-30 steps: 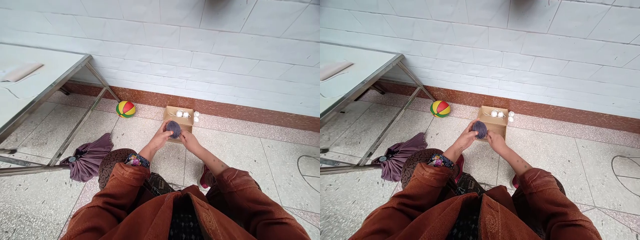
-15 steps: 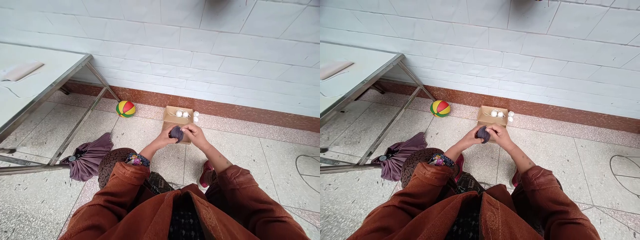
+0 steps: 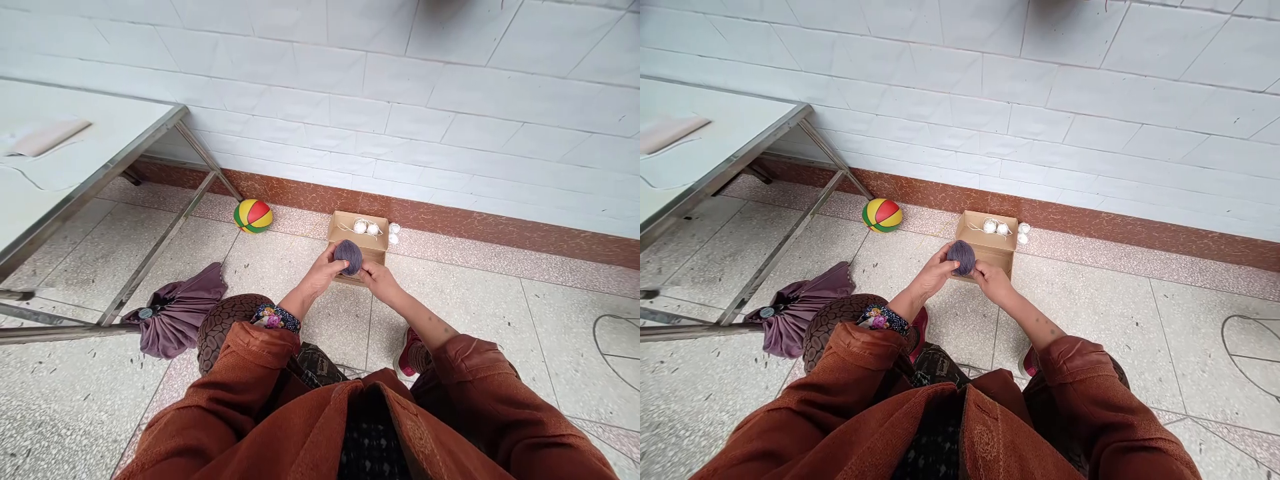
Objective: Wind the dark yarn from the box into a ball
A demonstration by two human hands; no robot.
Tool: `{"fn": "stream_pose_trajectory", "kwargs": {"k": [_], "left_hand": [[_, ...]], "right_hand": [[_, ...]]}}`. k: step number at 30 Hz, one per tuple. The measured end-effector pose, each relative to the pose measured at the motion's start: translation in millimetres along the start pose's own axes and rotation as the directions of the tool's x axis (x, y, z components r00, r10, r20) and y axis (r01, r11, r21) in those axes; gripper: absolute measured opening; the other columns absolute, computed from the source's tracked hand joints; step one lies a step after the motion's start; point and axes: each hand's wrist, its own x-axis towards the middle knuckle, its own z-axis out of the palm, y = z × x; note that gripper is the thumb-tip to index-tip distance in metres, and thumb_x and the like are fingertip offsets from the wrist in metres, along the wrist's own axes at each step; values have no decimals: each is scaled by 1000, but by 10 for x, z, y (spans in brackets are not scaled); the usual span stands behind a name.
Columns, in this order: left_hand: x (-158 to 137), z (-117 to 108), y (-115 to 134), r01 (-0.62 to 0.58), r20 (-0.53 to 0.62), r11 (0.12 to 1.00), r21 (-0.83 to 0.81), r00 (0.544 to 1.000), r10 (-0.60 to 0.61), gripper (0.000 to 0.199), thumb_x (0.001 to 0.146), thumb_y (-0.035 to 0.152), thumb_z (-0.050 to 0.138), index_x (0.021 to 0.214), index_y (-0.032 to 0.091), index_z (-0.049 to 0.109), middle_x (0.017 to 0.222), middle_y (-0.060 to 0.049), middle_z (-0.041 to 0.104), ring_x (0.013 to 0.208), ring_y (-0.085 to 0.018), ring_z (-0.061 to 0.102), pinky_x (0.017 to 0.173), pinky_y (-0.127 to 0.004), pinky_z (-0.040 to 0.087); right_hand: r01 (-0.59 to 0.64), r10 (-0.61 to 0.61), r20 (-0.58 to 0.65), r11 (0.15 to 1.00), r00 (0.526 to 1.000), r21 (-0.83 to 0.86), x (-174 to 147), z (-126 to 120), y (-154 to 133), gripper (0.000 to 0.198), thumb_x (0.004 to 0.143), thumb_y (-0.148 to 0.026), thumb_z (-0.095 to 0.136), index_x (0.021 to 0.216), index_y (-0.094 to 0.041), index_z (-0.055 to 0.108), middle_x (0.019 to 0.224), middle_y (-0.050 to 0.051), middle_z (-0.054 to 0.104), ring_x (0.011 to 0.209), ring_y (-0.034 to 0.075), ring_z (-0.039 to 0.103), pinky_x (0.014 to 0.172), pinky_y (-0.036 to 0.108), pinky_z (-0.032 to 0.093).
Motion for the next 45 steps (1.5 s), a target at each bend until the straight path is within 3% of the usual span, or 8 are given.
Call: {"fn": "stream_pose_trajectory", "kwargs": {"k": [4, 9, 17, 24, 31, 36, 40, 45], "left_hand": [[53, -50, -33, -64, -138, 990, 126, 987, 81, 65, 66, 24, 74, 128, 20, 55, 122, -7, 62, 116, -25, 55, 102, -40, 41], [46, -24, -49, -39, -97, 967, 250, 993, 65, 71, 66, 21, 73, 133, 20, 50, 122, -8, 61, 114, -25, 57, 104, -42, 39], [-24, 45, -4, 5, 287, 971, 240, 955, -76, 82, 67, 26, 77, 143, 24, 45, 124, -10, 61, 121, -31, 54, 103, -48, 38], [-95, 132, 124, 30, 459, 999, 31, 887, -41, 83, 69, 31, 79, 145, 31, 46, 134, -11, 58, 134, -35, 46, 108, -50, 34], [-114, 84, 106, 45, 344, 997, -65, 939, -20, 70, 66, 26, 78, 133, 22, 60, 135, -11, 60, 128, -32, 51, 107, -43, 36], [-118, 35, 133, 37, 180, 985, -166, 984, -7, 70, 64, 28, 77, 132, 21, 60, 131, -11, 63, 123, -31, 56, 102, -43, 43], [-93, 15, 169, -23, 81, 980, -199, 996, 40, 72, 65, 28, 74, 134, 21, 56, 124, -10, 66, 119, -28, 59, 101, -42, 45], [6, -91, 180, -110, -67, 972, -208, 993, 98, 57, 70, 26, 73, 125, 20, 61, 118, -8, 68, 109, -23, 62, 95, -37, 48]], "right_hand": [[138, -137, 114, 990, 984, -1, -65, -46, -199, 25, 100, -36, 47, 89, -21, 64, 82, 1, 65, 77, 15, 60, 75, 27, 46], [201, -208, 100, 976, 973, 78, -95, -234, -413, 25, 97, -39, 54, 86, -20, 66, 77, 0, 64, 68, 14, 57, 67, 26, 45], [164, -136, -260, 982, 956, 89, 82, -452, -286, 23, 93, -41, 59, 83, -22, 68, 79, 3, 65, 77, 18, 59, 75, 33, 48], [17, 20, -229, 987, 973, 160, 113, -329, -122, 30, 92, -47, 56, 79, -21, 64, 73, 0, 59, 68, 16, 53, 66, 29, 45], [-11, 14, -270, 1000, 963, 14, 81, -346, -106, 23, 94, -39, 53, 82, -22, 63, 66, -1, 57, 61, 15, 50, 61, 26, 41], [-89, 61, -91, 933, 994, -348, 0, -221, -18, 15, 94, -26, 52, 94, -24, 67, 77, 1, 70, 66, 18, 61, 59, 26, 39], [82, -10, 134, 834, 991, -545, -122, -31, -9, 17, 95, -22, 51, 96, -24, 68, 86, 3, 74, 71, 17, 64, 57, 25, 37], [356, -201, 356, 820, 913, -448, -250, 35, -118, 19, 95, -20, 52, 86, -23, 68, 76, 2, 70, 67, 16, 62, 57, 24, 37]]}}
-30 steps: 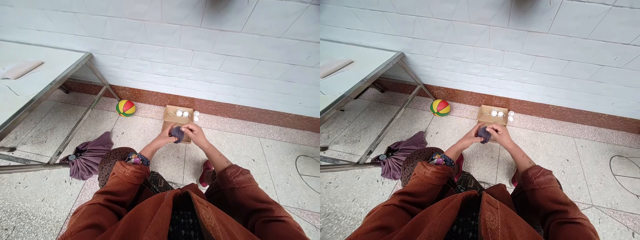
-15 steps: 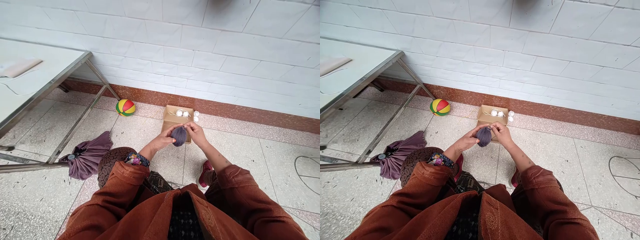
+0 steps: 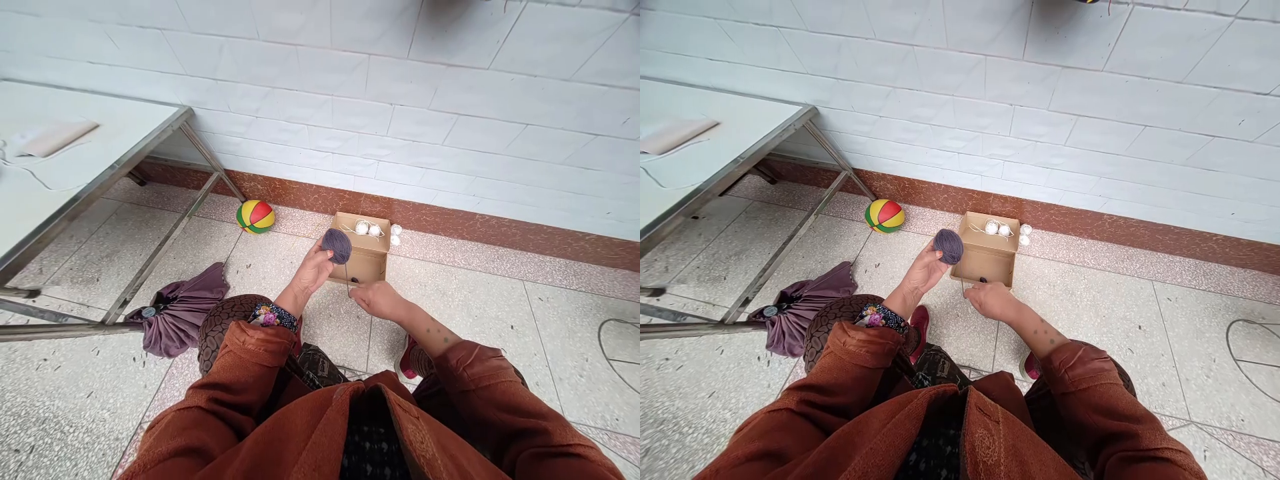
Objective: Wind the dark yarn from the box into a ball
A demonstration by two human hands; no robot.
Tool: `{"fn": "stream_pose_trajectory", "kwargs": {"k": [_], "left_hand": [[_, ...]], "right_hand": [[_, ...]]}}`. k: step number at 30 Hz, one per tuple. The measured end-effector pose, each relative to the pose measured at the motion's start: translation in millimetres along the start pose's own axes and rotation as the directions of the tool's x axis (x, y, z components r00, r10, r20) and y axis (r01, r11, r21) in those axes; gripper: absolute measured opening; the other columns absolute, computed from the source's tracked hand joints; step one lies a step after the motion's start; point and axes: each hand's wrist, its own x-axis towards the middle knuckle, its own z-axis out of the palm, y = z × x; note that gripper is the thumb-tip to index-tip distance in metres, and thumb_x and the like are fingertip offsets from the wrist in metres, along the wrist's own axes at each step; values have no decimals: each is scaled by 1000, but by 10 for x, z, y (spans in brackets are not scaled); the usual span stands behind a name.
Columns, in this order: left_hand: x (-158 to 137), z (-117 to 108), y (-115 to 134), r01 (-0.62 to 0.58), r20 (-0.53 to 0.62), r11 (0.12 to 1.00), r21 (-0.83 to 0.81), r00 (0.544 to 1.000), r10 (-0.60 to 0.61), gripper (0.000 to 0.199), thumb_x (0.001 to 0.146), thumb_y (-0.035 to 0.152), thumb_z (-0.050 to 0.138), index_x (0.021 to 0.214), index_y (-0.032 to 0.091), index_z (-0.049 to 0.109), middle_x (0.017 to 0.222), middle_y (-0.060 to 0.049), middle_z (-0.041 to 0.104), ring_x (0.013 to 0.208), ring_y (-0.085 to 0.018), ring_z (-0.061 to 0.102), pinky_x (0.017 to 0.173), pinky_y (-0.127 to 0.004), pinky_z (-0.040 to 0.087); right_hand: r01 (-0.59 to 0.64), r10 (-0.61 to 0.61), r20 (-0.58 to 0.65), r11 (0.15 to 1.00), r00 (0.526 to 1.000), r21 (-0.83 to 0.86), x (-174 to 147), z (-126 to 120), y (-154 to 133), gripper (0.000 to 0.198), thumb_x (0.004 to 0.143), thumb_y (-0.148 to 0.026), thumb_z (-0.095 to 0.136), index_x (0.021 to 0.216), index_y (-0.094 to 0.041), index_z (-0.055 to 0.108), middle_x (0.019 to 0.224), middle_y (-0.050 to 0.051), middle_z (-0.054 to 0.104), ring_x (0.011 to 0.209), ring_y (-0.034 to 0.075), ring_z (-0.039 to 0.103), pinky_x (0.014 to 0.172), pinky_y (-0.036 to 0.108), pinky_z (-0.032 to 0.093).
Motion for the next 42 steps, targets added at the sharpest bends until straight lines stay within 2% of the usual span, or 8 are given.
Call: {"fn": "stream_pose_trajectory", "kwargs": {"k": [7, 12, 16, 21, 26, 33, 38, 42], "left_hand": [[68, -138, 21, 2, -137, 993, 121, 990, 15, 42, 68, 26, 74, 109, 19, 64, 107, -4, 68, 98, -19, 62, 90, -34, 47], [17, -71, -83, 87, -74, 898, 431, 995, -61, 57, 63, 22, 74, 119, 16, 62, 113, -7, 66, 105, -23, 60, 98, -38, 43], [-60, 30, -186, 85, 118, 794, 602, 974, -193, 65, 63, 24, 78, 125, 17, 61, 125, -10, 63, 115, -28, 57, 105, -45, 39], [-112, 111, -225, 92, 361, 868, 487, 884, -296, 76, 70, 27, 80, 140, 21, 51, 139, -13, 57, 128, -32, 50, 110, -50, 35], [-130, 132, -190, 107, 423, 954, 280, 878, -223, 82, 70, 27, 80, 145, 28, 48, 146, -11, 51, 136, -34, 44, 111, -49, 32], [-187, 117, -168, 247, 357, 968, 45, 901, -247, 67, 67, 26, 79, 131, 18, 61, 128, -13, 63, 118, -31, 58, 97, -38, 43], [-116, 102, -184, 151, 132, 988, 4, 980, -151, 55, 68, 23, 79, 120, 19, 62, 112, -8, 68, 106, -22, 63, 95, -36, 45], [-33, 67, -217, 40, -47, 978, 206, 998, -31, 57, 65, 21, 81, 118, 20, 60, 112, -5, 67, 106, -20, 61, 99, -36, 44]], "right_hand": [[181, -159, -111, 957, 981, 226, -106, -305, -124, 24, 99, -25, 46, 102, -26, 71, 89, 3, 75, 79, 16, 69, 71, 27, 49], [110, -4, -279, 924, 960, 367, -89, -521, -130, 22, 98, -33, 53, 99, -25, 74, 85, 2, 76, 73, 16, 69, 69, 28, 52], [62, 122, -400, 906, 909, 418, -15, -566, -24, 20, 96, -34, 56, 96, -26, 75, 93, 3, 77, 84, 18, 71, 78, 31, 55], [-31, 329, -484, 850, 811, 525, 52, -489, 104, 17, 92, -34, 60, 90, -23, 73, 84, 3, 74, 76, 18, 67, 74, 31, 52], [-125, 482, -426, 762, 766, 636, 81, -421, 141, 23, 92, -40, 58, 84, -21, 67, 65, -2, 56, 61, 14, 50, 62, 27, 42], [-190, 505, -249, 667, 827, 721, 146, -207, 192, 22, 93, -37, 49, 84, -21, 62, 70, -2, 57, 65, 15, 52, 62, 26, 42], [-158, 345, -254, 819, 904, 552, 114, -102, 115, 18, 94, -30, 49, 86, -21, 63, 78, 2, 63, 75, 18, 59, 71, 29, 46], [9, 133, -250, 868, 959, 497, 69, -225, -45, 22, 97, -35, 52, 85, -21, 64, 78, 2, 63, 71, 15, 59, 71, 28, 46]]}}
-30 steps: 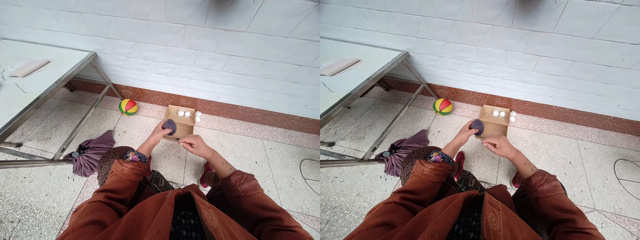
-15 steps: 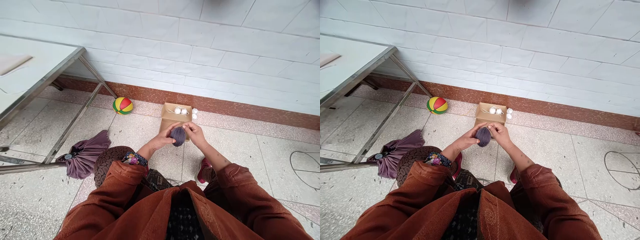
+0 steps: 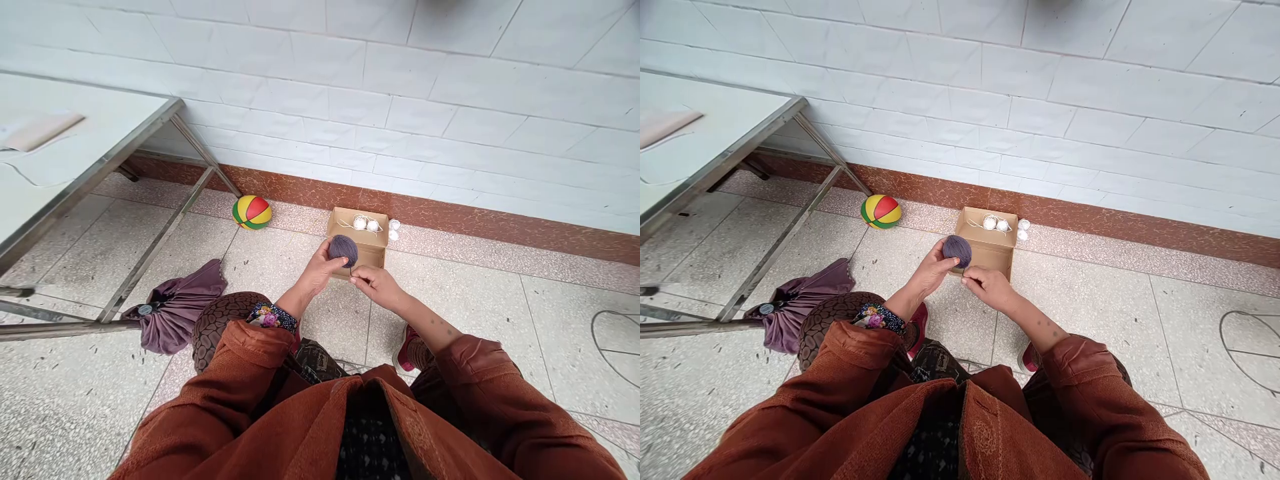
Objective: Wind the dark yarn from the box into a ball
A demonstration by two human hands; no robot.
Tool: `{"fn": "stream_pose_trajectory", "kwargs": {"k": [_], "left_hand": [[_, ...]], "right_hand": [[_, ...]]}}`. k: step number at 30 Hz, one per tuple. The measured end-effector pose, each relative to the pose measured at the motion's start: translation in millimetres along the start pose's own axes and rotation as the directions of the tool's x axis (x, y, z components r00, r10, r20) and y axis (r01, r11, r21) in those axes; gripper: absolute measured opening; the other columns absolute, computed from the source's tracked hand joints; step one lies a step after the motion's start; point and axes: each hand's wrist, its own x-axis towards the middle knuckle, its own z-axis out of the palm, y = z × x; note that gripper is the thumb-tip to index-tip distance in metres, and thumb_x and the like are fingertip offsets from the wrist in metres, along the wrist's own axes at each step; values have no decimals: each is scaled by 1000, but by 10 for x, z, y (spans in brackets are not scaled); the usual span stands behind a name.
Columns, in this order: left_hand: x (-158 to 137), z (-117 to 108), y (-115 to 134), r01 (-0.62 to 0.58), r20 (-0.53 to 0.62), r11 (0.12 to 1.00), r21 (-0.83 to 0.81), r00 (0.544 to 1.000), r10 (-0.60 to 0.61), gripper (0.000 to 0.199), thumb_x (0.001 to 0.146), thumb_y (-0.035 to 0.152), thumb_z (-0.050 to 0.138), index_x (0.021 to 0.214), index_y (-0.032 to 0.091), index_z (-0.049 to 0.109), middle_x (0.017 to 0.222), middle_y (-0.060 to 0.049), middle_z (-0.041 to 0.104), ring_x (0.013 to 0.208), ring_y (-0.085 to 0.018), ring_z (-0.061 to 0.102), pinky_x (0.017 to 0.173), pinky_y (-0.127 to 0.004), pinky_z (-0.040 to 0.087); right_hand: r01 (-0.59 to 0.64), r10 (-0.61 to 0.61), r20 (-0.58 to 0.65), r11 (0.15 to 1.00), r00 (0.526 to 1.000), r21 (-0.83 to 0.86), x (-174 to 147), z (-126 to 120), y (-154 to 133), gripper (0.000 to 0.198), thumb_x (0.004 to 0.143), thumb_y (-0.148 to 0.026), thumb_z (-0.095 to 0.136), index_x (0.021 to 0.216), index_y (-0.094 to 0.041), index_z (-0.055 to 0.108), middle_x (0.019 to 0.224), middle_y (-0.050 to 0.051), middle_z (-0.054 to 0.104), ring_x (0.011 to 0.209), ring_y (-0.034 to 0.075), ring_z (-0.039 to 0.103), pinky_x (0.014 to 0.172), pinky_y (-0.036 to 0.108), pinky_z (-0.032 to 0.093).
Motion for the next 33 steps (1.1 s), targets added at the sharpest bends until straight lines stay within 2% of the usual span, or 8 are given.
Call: {"fn": "stream_pose_trajectory", "kwargs": {"k": [3, 8, 14, 17, 20, 23, 28, 33], "left_hand": [[15, -16, -24, -3, -46, 981, 196, 999, 12, 66, 63, 20, 81, 124, 19, 57, 117, -7, 66, 109, -22, 61, 101, -38, 43], [-43, -26, -33, 46, 210, 944, 327, 970, -120, 73, 69, 25, 78, 136, 19, 52, 129, -11, 62, 118, -28, 58, 106, -46, 41], [-92, -6, -18, -8, 497, 962, 273, 857, -134, 81, 71, 28, 75, 147, 26, 46, 157, -9, 41, 146, -35, 33, 119, -52, 21], [-135, 37, 4, 134, 520, 982, 131, 834, -183, 84, 73, 30, 69, 151, 30, 38, 152, -10, 45, 134, -35, 48, 106, -50, 39], [-170, 82, 43, 287, 504, 958, -26, 831, -235, 83, 74, 28, 63, 152, 32, 35, 135, -11, 58, 101, -28, 66, 77, -38, 51], [-164, 106, 72, 280, 415, 952, -126, 886, -206, 75, 71, 25, 65, 144, 28, 45, 124, -9, 62, 88, -21, 64, 69, -31, 49], [-89, 78, 57, 158, 189, 974, -163, 974, -126, 56, 71, 22, 73, 124, 21, 56, 116, -8, 64, 98, -20, 61, 82, -33, 49], [-26, 17, 5, 66, 33, 995, -80, 997, -63, 51, 68, 21, 77, 114, 19, 56, 109, -4, 64, 105, -19, 59, 96, -34, 44]], "right_hand": [[59, -58, -10, 996, 998, 66, 4, -98, -142, 22, 97, -36, 54, 86, -21, 66, 77, 1, 65, 70, 14, 61, 69, 27, 47], [11, 17, -250, 994, 968, 111, 72, -290, -129, 21, 95, -38, 58, 86, -22, 68, 82, 2, 69, 76, 16, 62, 72, 29, 48], [-160, 208, -370, 975, 905, 156, 157, -312, 82, 27, 90, -46, 60, 80, -21, 66, 74, 0, 61, 68, 16, 54, 68, 29, 44], [-244, 293, -331, 952, 897, 183, 155, -234, 154, 30, 90, -47, 57, 77, -21, 62, 71, -1, 58, 66, 15, 50, 65, 28, 41], [-307, 342, -269, 938, 901, 163, 128, -142, 209, 30, 91, -45, 51, 74, -21, 58, 68, -1, 57, 65, 16, 50, 64, 27, 40], [-323, 339, -240, 941, 909, 104, 96, -68, 256, 24, 90, -39, 48, 77, -21, 58, 70, -1, 59, 66, 16, 52, 64, 27, 40], [-268, 267, -157, 963, 951, 15, 56, 6, 254, 22, 93, -35, 48, 80, -21, 59, 74, 1, 62, 69, 17, 56, 66, 28, 42], [-111, 110, 24, 994, 994, 20, 18, -24, 46, 24, 97, -36, 49, 84, -21, 62, 76, 0, 62, 67, 14, 54, 67, 26, 42]]}}
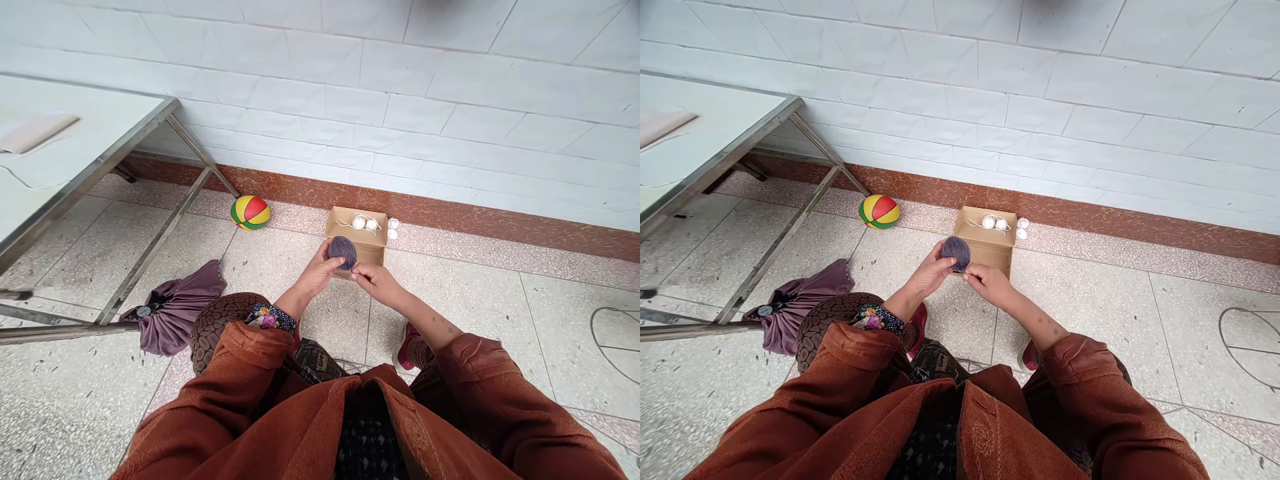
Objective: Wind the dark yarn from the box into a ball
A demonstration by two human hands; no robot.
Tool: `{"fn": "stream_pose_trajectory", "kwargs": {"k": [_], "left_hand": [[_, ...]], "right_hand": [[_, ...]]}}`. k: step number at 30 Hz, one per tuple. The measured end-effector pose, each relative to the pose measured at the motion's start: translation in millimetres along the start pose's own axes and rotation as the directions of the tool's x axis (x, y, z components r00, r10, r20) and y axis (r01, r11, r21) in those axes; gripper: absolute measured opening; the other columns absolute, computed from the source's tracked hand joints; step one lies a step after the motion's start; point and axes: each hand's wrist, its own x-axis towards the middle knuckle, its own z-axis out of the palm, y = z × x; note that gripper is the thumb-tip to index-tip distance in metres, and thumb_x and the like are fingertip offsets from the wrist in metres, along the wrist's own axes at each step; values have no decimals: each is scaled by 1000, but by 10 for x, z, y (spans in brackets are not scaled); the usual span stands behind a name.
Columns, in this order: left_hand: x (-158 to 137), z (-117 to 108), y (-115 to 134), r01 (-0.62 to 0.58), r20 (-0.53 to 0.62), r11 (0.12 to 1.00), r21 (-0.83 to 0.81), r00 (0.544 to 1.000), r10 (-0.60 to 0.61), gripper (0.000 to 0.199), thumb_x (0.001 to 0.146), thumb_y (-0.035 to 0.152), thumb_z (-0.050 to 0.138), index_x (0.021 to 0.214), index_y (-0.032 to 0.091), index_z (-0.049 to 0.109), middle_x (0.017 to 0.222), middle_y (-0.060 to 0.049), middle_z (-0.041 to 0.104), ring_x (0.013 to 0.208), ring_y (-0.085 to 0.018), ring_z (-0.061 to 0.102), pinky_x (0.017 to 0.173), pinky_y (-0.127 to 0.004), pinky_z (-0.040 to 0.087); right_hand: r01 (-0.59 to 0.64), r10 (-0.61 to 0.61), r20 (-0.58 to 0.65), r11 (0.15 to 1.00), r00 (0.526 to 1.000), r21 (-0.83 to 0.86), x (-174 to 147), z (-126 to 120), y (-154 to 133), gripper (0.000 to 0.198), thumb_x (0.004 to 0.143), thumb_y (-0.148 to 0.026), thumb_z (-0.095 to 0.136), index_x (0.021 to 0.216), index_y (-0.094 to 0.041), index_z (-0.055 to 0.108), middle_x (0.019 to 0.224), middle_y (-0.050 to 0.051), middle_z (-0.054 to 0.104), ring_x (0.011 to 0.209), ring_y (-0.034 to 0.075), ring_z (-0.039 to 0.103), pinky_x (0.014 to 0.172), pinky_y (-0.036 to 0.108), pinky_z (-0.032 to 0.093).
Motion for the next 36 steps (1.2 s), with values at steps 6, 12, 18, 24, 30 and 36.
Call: {"fn": "stream_pose_trajectory", "kwargs": {"k": [6, 12, 18, 24, 30, 36], "left_hand": [[-16, 0, -28, -40, 110, 956, 290, 994, 8, 62, 67, 23, 82, 123, 21, 53, 116, -6, 61, 105, -21, 58, 95, -36, 43], [-85, 21, -9, 32, 372, 950, 311, 916, -153, 65, 74, 28, 79, 135, 26, 54, 127, -9, 61, 115, -27, 57, 95, -41, 46], [-144, 73, 45, 228, 457, 973, 35, 862, -218, 73, 75, 28, 71, 144, 33, 47, 136, -10, 58, 107, -28, 64, 80, -38, 51], [-113, 71, 64, 217, 333, 965, -144, 929, -159, 74, 71, 23, 68, 141, 24, 46, 123, -12, 65, 103, -28, 66, 79, -39, 53], [-54, 34, 44, 51, 87, 988, -145, 995, -39, 57, 69, 19, 75, 122, 23, 52, 115, -6, 63, 102, -21, 62, 91, -41, 51], [-7, 4, 10, 3, -77, 988, 151, 997, 9, 54, 69, 26, 78, 115, 20, 51, 109, -4, 61, 103, -20, 59, 92, -37, 49]], "right_hand": [[64, -51, -99, 988, 994, 141, -7, -214, -195, 25, 96, -42, 56, 87, -21, 68, 83, 2, 68, 76, 16, 61, 73, 29, 47], [12, 24, -372, 996, 928, 93, 115, -355, -39, 29, 91, -48, 60, 81, -22, 67, 80, 4, 66, 76, 19, 59, 76, 34, 48], [-102, 134, -368, 989, 920, 105, 154, -226, 120, 35, 91, -50, 55, 71, -22, 59, 67, 0, 57, 65, 16, 51, 65, 30, 43], [-177, 180, -251, 984, 951, 35, 91, -52, 220, 26, 94, -40, 44, 81, -22, 58, 72, 1, 61, 69, 17, 55, 66, 29, 43], [-101, 90, -154, 993, 984, -68, 31, 1, 174, 22, 97, -34, 45, 91, -22, 63, 81, 3, 66, 75, 19, 60, 70, 30, 44], [82, -83, -26, 995, 996, -53, -21, -48, -68, 23, 99, -36, 49, 89, -22, 65, 83, 3, 67, 77, 17, 62, 74, 29, 47]]}}
